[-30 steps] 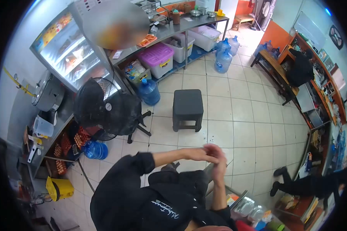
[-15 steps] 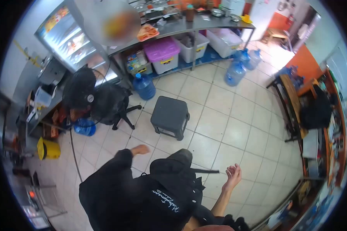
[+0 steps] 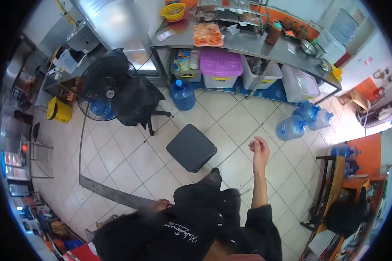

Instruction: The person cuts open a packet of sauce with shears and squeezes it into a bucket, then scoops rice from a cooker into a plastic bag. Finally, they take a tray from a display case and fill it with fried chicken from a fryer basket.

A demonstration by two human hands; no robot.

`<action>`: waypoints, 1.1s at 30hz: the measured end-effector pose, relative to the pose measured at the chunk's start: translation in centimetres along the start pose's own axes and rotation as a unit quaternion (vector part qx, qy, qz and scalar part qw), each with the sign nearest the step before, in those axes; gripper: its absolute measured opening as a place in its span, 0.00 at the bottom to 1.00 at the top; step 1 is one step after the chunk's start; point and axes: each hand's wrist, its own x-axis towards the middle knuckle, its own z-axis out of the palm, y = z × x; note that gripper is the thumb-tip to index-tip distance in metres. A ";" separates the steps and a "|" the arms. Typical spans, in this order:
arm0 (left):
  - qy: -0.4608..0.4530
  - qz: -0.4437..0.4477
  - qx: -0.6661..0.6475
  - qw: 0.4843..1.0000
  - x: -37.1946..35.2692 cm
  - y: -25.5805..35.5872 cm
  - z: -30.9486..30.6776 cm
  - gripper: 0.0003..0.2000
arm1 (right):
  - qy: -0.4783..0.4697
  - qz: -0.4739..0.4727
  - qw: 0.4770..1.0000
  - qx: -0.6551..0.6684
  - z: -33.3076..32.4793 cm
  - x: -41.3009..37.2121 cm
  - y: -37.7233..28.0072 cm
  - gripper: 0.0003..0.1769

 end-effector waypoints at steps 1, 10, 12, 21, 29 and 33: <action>0.018 -0.009 -0.003 1.000 -1.0 1.0 3.2 0.11 | -0.035 0.006 0.999 -0.005 1.8 2.7 -0.2 0.14; 0.321 -0.203 -0.328 0.865 -3.4 10.2 18.1 0.16 | -0.233 -0.215 0.930 -0.187 21.8 28.0 2.0 0.11; 0.372 -0.236 -0.390 0.809 -1.9 13.8 20.8 0.17 | -0.239 -0.280 0.909 -0.195 25.7 35.0 1.9 0.10; 0.405 -0.142 -0.548 0.718 9.2 36.2 40.3 0.21 | -0.204 -0.411 0.761 -0.458 34.6 63.7 1.5 0.22; 0.389 -0.225 -0.580 0.680 11.5 50.7 49.8 0.22 | -0.327 -0.471 0.640 -0.512 35.7 71.1 2.4 0.22; 0.397 -0.232 -0.589 0.664 11.4 53.2 51.1 0.22 | -0.367 -0.413 0.725 -0.411 36.4 74.3 3.2 0.16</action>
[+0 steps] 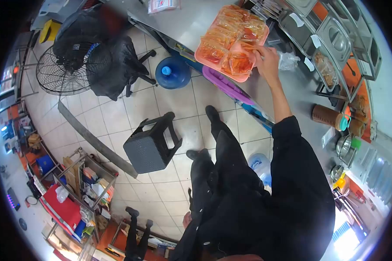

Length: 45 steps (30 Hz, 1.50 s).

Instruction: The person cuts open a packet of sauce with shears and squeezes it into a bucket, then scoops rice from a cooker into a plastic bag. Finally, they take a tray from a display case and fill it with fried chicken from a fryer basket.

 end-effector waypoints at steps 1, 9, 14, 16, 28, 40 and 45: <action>0.001 -0.002 -0.003 1.000 -0.3 -0.2 0.3 0.22 | -0.028 0.098 0.991 0.088 -0.7 0.6 -0.5 0.15; 0.025 -0.036 0.000 0.999 -1.6 0.5 2.6 0.23 | -0.107 0.242 0.878 0.398 -4.7 2.4 -2.5 0.19; 0.003 -0.027 0.007 1.000 -2.2 1.3 3.3 0.23 | -0.136 0.209 0.870 0.425 -5.4 2.9 -2.6 0.20; -0.003 -0.024 0.009 1.000 -2.3 1.5 3.5 0.23 | -0.139 0.195 0.873 0.424 -5.4 3.2 -2.6 0.20; -0.034 -0.006 -0.001 0.999 -3.5 2.2 3.7 0.23 | -0.095 0.071 0.973 0.200 -6.8 5.1 -2.7 0.16; -0.003 0.009 0.118 0.993 -2.1 -0.2 4.5 0.27 | -0.127 0.242 0.779 0.564 -9.6 4.5 -11.6 0.20; 0.020 0.027 -0.020 0.999 -3.5 3.9 8.7 0.24 | -0.210 0.130 0.776 0.581 -13.0 3.5 -20.2 0.19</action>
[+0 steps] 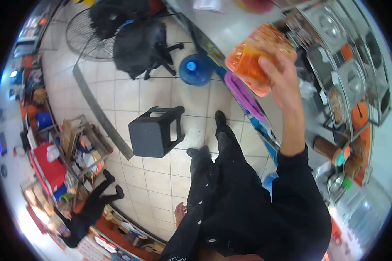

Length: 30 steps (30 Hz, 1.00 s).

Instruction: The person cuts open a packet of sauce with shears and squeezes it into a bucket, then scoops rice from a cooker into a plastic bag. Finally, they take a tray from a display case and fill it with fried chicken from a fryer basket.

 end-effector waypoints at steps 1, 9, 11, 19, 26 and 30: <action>0.007 -0.020 0.030 0.999 -0.3 1.7 1.1 0.23 | -0.041 -0.017 0.999 0.029 2.5 -1.4 -2.0 0.19; 0.061 -0.038 -0.063 0.995 -0.5 -0.7 5.2 0.19 | -0.663 0.052 0.731 0.152 11.4 -8.0 -12.3 0.26; 0.070 -0.043 -0.075 0.994 -1.1 -0.3 6.2 0.19 | -0.757 0.194 0.608 0.136 13.1 -6.2 -13.9 0.28; 0.076 -0.064 -0.121 0.988 -1.3 -4.7 9.4 0.19 | -0.808 0.406 0.419 -0.078 20.5 -8.2 -15.1 0.24; 0.097 -0.061 -0.220 0.969 -2.8 -10.5 10.9 0.20 | -0.694 -0.151 0.686 0.158 24.2 -10.6 -10.3 0.23; 0.118 -0.061 -0.254 0.958 -2.4 -13.6 11.8 0.22 | -0.555 0.081 0.820 0.113 33.8 -13.8 -7.4 0.21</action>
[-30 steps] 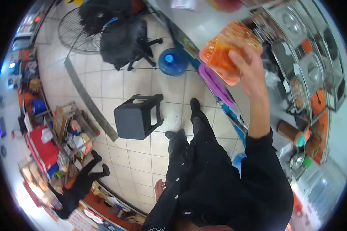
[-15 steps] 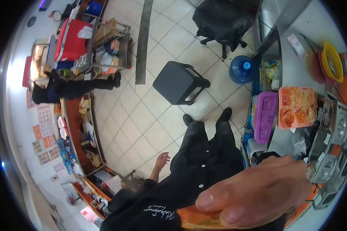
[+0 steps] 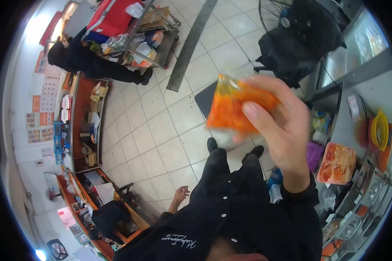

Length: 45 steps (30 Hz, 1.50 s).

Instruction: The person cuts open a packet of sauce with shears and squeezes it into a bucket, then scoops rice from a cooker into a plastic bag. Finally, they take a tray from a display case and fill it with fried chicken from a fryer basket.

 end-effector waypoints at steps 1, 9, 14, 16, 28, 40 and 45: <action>0.005 0.003 0.004 1.000 -0.1 -1.0 -0.2 0.22 | -0.001 0.015 0.999 0.039 1.1 1.9 1.9 0.22; 0.043 0.124 0.044 0.990 7.6 -16.6 -5.6 0.22 | -0.085 0.039 0.995 0.047 13.4 15.2 16.6 0.28; 0.099 -0.042 -0.051 0.993 7.8 -8.9 -15.7 0.22 | -0.061 -0.007 0.998 -0.003 22.5 25.8 23.6 0.26; 0.175 -0.046 -0.120 0.976 9.5 -6.0 -19.5 0.22 | -0.040 -0.039 0.998 -0.016 25.7 29.8 25.2 0.26; 0.183 0.167 -0.161 0.955 25.2 22.0 -33.1 0.16 | -0.006 -0.006 1.000 0.011 34.2 48.2 29.5 0.28; 0.200 0.006 -0.175 0.964 35.6 30.2 -30.7 0.20 | 0.038 -0.158 0.986 -0.041 34.7 68.4 30.1 0.27; 0.146 -0.096 -0.162 0.971 38.9 37.8 -29.3 0.21 | 0.069 -0.165 0.982 -0.066 33.8 75.7 29.5 0.28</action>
